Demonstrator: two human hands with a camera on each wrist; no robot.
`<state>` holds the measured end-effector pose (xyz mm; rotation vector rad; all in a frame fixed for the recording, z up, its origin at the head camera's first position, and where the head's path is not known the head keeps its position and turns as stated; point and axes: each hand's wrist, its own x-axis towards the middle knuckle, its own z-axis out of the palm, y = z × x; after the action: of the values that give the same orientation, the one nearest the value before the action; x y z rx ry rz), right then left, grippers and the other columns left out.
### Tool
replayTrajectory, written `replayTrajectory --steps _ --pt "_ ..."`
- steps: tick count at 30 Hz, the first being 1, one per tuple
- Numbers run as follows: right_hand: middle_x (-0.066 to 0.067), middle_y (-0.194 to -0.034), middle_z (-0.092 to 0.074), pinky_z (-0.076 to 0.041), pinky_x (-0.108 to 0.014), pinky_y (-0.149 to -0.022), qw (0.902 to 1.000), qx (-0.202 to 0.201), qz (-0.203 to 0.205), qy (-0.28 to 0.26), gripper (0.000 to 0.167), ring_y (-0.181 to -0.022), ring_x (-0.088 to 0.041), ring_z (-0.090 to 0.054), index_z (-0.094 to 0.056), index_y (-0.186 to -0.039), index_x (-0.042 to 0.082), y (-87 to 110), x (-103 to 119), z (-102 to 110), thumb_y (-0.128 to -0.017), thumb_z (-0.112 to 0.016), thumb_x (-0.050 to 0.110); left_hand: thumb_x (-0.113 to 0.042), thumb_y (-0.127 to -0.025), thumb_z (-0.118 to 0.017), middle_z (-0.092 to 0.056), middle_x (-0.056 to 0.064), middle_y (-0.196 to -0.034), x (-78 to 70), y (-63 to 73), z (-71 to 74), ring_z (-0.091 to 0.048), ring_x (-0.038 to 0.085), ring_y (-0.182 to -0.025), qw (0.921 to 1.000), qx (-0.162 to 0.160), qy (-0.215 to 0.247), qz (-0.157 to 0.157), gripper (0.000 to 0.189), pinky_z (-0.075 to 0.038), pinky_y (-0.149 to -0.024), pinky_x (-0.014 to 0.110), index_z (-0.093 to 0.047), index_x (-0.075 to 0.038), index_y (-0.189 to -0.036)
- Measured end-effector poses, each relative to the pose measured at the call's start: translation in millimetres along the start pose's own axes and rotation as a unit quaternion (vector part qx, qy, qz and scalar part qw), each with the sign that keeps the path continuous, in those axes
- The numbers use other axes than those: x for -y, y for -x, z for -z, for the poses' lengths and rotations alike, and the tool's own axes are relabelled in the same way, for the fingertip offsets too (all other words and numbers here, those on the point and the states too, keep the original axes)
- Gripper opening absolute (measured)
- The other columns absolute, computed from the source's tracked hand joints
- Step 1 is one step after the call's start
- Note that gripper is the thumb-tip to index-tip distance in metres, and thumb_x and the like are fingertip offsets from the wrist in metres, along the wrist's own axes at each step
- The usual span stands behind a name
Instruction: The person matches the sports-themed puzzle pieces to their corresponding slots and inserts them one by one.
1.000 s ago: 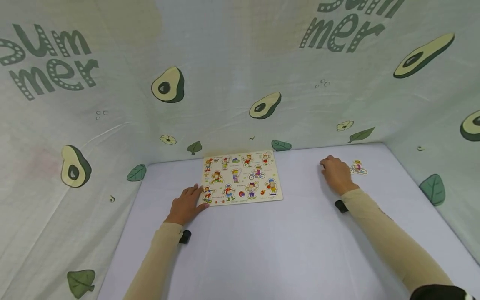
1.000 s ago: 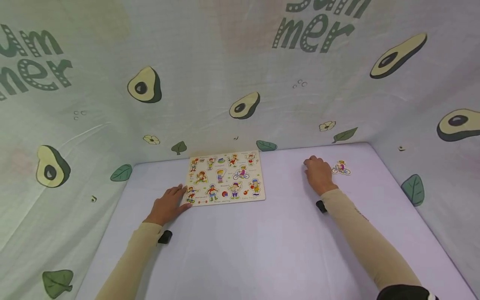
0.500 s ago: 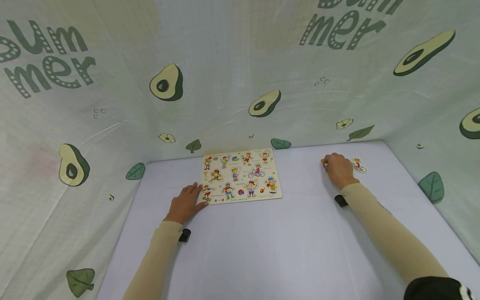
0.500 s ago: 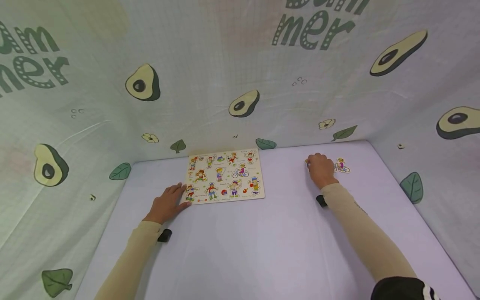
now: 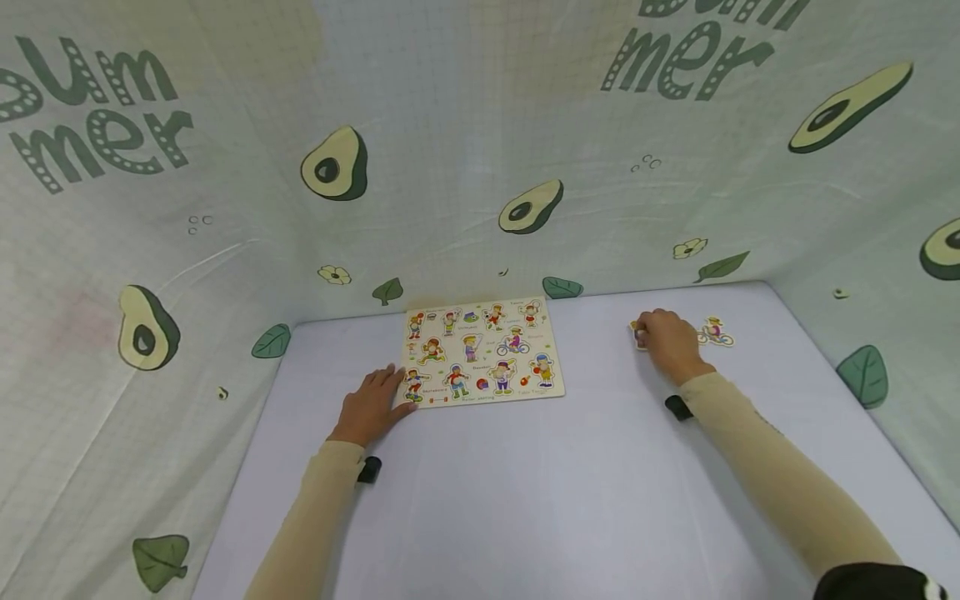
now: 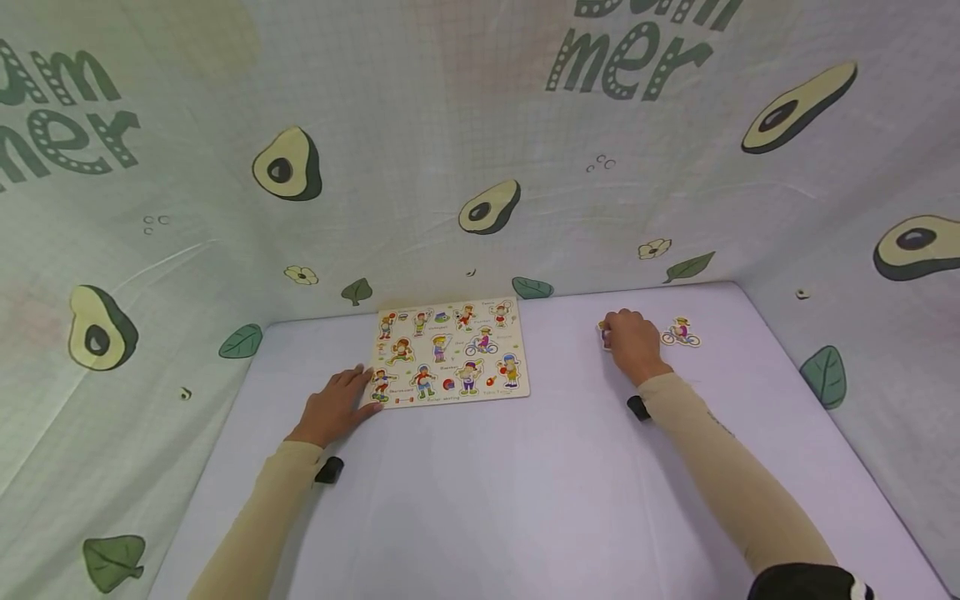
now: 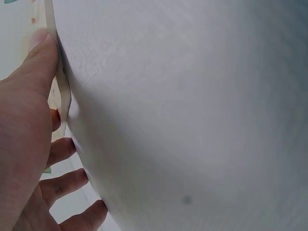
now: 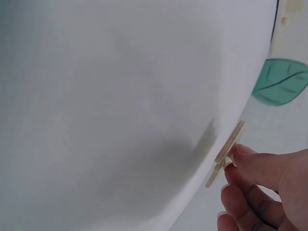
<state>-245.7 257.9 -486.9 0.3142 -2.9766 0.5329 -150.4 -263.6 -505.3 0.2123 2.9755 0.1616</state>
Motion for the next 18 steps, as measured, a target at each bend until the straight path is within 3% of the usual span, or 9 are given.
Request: replayTrajectory --steps 18 --pt "-0.019 -0.100 -0.074 -0.060 -0.047 -0.075 0.9982 -0.010 0.058 -0.015 0.015 -0.092 -0.034 -0.070 -0.076 -0.109 -0.003 -8.5 88.7 -10.0 -0.095 -0.077 0.000 -0.051 -0.100 -0.070 -0.038 0.018 -0.168 0.9 -2.2 -1.3 -0.037 0.041 -0.153 1.0000 0.006 -0.004 0.005 0.079 -0.052 -0.100 0.068 -0.043 -0.009 -0.162"
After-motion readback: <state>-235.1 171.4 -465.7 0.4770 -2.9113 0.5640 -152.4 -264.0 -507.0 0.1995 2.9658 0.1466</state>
